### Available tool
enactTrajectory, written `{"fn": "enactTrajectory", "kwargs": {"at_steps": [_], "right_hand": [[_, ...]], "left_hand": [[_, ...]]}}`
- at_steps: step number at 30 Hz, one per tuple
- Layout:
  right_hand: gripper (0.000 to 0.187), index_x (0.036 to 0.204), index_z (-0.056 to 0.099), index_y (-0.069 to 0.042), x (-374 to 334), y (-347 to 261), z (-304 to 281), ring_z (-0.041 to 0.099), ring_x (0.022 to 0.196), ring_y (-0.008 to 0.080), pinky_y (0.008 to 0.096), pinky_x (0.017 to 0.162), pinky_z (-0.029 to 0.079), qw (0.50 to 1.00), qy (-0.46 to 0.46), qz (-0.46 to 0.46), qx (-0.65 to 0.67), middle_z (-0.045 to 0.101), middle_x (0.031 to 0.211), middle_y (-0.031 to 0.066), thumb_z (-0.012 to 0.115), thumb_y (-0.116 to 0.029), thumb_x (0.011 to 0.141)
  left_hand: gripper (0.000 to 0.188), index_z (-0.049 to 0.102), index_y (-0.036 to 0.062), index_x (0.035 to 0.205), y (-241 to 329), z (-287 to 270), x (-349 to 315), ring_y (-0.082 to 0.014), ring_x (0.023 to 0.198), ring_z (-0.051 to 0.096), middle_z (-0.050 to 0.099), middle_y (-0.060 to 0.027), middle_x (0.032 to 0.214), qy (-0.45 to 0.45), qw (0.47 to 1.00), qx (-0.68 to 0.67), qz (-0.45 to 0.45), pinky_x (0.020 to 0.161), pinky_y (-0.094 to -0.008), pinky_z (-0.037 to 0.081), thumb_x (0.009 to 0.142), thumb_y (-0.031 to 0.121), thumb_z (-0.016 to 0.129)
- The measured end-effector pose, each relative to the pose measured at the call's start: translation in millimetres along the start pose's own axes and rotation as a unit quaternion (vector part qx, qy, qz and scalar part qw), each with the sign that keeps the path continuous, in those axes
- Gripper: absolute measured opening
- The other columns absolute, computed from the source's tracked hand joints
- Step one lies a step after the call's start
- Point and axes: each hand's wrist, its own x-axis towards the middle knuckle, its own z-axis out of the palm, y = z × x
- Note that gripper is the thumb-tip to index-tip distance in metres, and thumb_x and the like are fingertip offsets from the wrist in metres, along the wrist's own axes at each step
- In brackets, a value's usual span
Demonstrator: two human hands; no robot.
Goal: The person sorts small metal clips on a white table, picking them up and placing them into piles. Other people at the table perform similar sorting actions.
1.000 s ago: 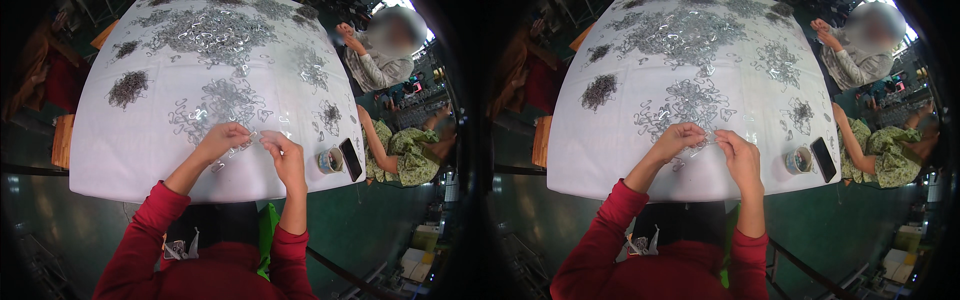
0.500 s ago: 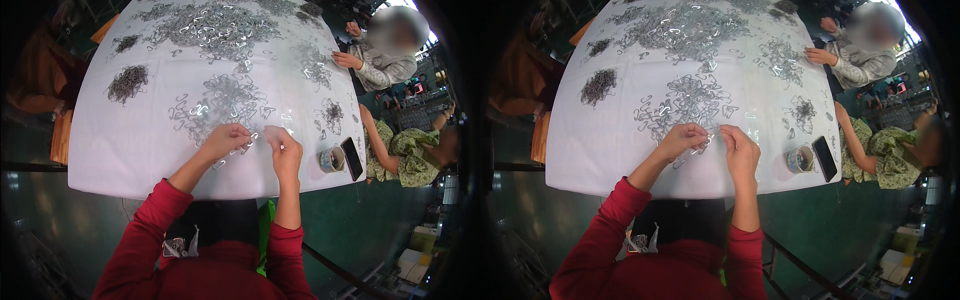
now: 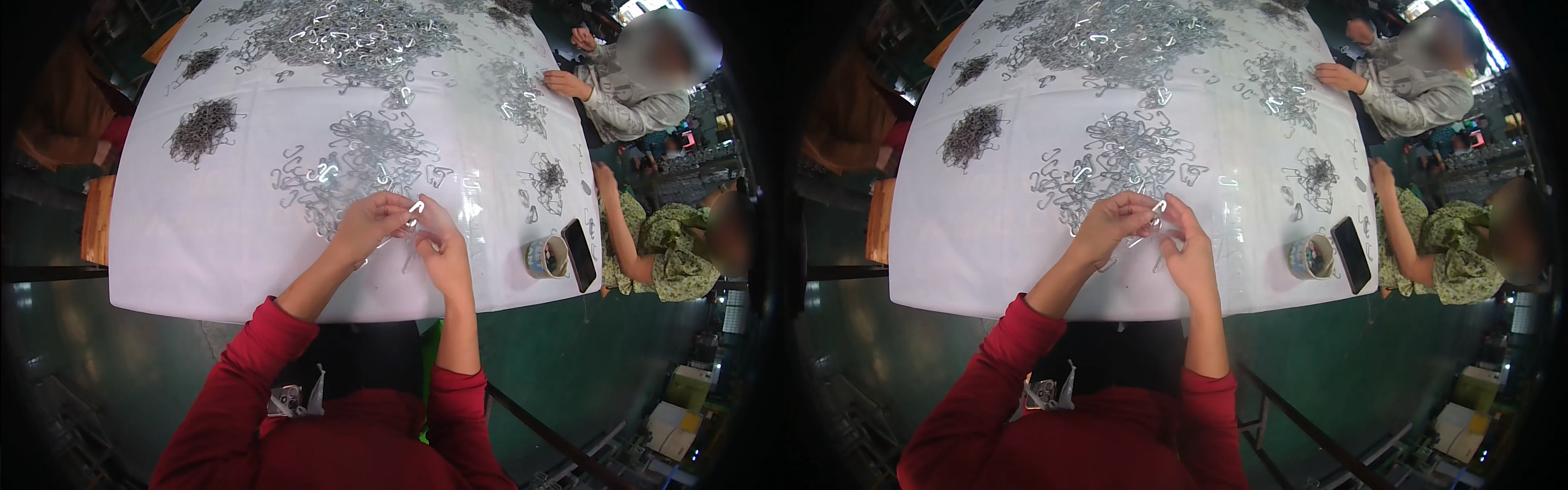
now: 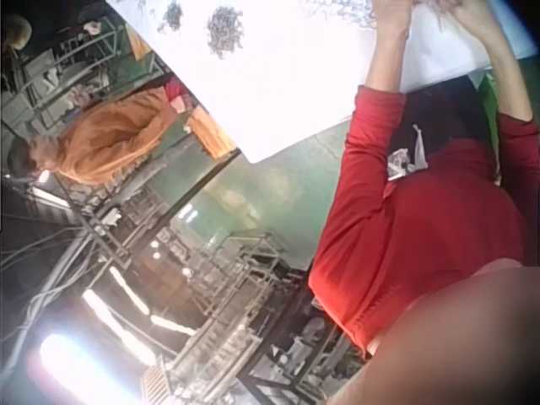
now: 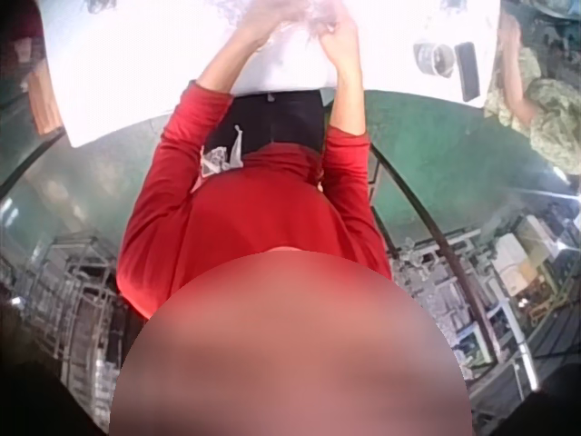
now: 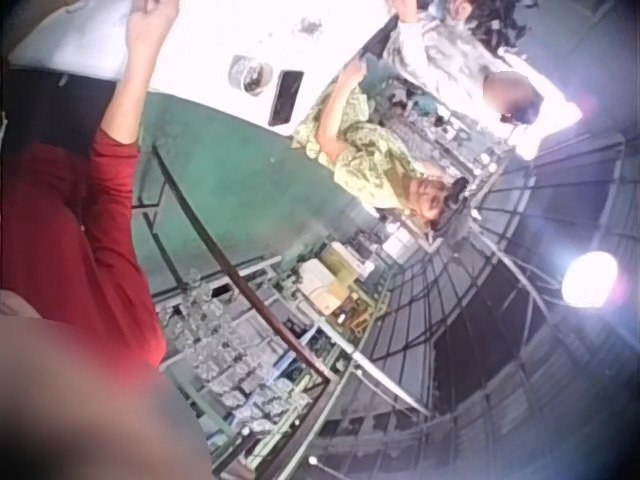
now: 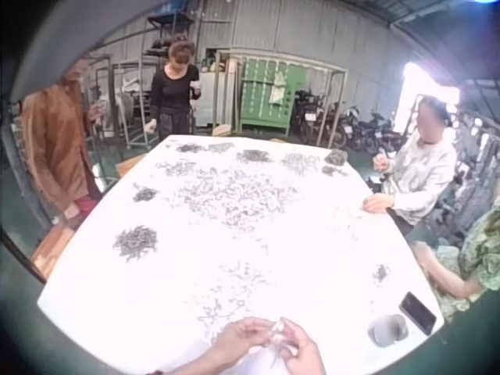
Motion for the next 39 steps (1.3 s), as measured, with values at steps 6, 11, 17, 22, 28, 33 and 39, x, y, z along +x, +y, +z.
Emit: {"fn": "enactTrajectory", "kwargs": {"at_steps": [6,11,17,22,28,33,39], "right_hand": [[0.036,0.123,0.056,0.005,4.2,2.4,9.7,0.069,0.084,0.0196,0.0274,0.077,0.055,0.972,-0.029,0.139,0.188,0.069,0.099,0.0154,0.064,-0.008,0.091],[0.027,0.113,0.063,0.004,3.0,6.5,-4.3,0.067,0.07,0.0168,0.0279,0.068,0.056,0.961,0.026,0.202,0.187,0.07,0.09,0.014,0.065,-0.013,0.092],[0.022,0.105,0.068,-0.004,2.9,18.1,-17.8,0.065,0.068,0.0205,0.036,0.062,0.051,0.929,0.167,-0.049,-0.327,0.067,0.079,0.0091,0.069,-0.017,0.087],[0.023,0.097,0.07,-0.009,29.6,17.4,14.7,0.063,0.069,0.0268,0.0395,0.064,0.05,0.944,0.126,-0.03,-0.303,0.065,0.074,0.0079,0.073,-0.026,0.082],[0.028,0.096,0.069,-0.006,75.1,1.4,36.2,0.064,0.067,0.0237,0.0365,0.061,0.049,0.955,0.026,0.032,-0.292,0.069,0.076,0.0097,0.075,-0.028,0.081],[0.018,0.093,0.067,0.0,57.0,-25.4,21.8,0.065,0.069,0.0126,0.0256,0.059,0.046,1.0,-0.016,0.005,0.027,0.069,0.076,0.0067,0.07,-0.017,0.086],[0.019,0.101,0.067,0.001,33.7,-38.1,12.8,0.065,0.075,0.0113,0.0244,0.066,0.047,0.998,0.055,0.035,0.028,0.071,0.087,0.0069,0.067,-0.013,0.088]], "left_hand": [[0.015,0.067,-0.0003,0.103,1.9,2.4,-0.3,-0.0126,0.083,0.064,0.068,-0.007,0.093,0.033,0.996,0.058,0.064,0.07,-0.0255,0.053,0.09,0.006,0.064],[0.011,0.069,0.0001,0.095,8.1,-8.9,-10.7,-0.0167,0.082,0.065,0.069,-0.0083,0.095,0.065,0.943,0.305,0.119,0.072,-0.0295,0.052,0.088,0.007,0.065],[0.015,0.07,0.0027,0.095,19.4,-40.6,-14.4,-0.0239,0.086,0.062,0.067,-0.0104,0.094,0.11,0.782,0.567,0.236,0.075,-0.0314,0.051,0.082,0.0,0.064],[0.018,0.07,0.003,0.098,23.6,-41.9,12.3,-0.0252,0.083,0.062,0.066,-0.0104,0.094,0.138,0.774,0.56,0.259,0.071,-0.0326,0.052,0.081,-0.001,0.064],[0.022,0.068,0.0047,0.109,27.8,-29.6,7.0,-0.0197,0.084,0.065,0.067,-0.0076,0.096,0.14,0.857,0.447,0.215,0.074,-0.0318,0.053,0.088,0.005,0.062],[0.031,0.062,-0.0011,0.117,32.9,-31.9,0.7,-0.0202,0.09,0.067,0.066,-0.0113,0.099,0.068,0.989,0.13,0.033,0.076,-0.0323,0.054,0.094,0.02,0.059],[0.036,0.058,-0.0039,0.119,33.4,-31.1,-1.7,-0.0178,0.085,0.067,0.064,-0.0108,0.097,0.004,0.999,-0.02,-0.043,0.078,-0.0285,0.055,0.093,0.021,0.063]]}}
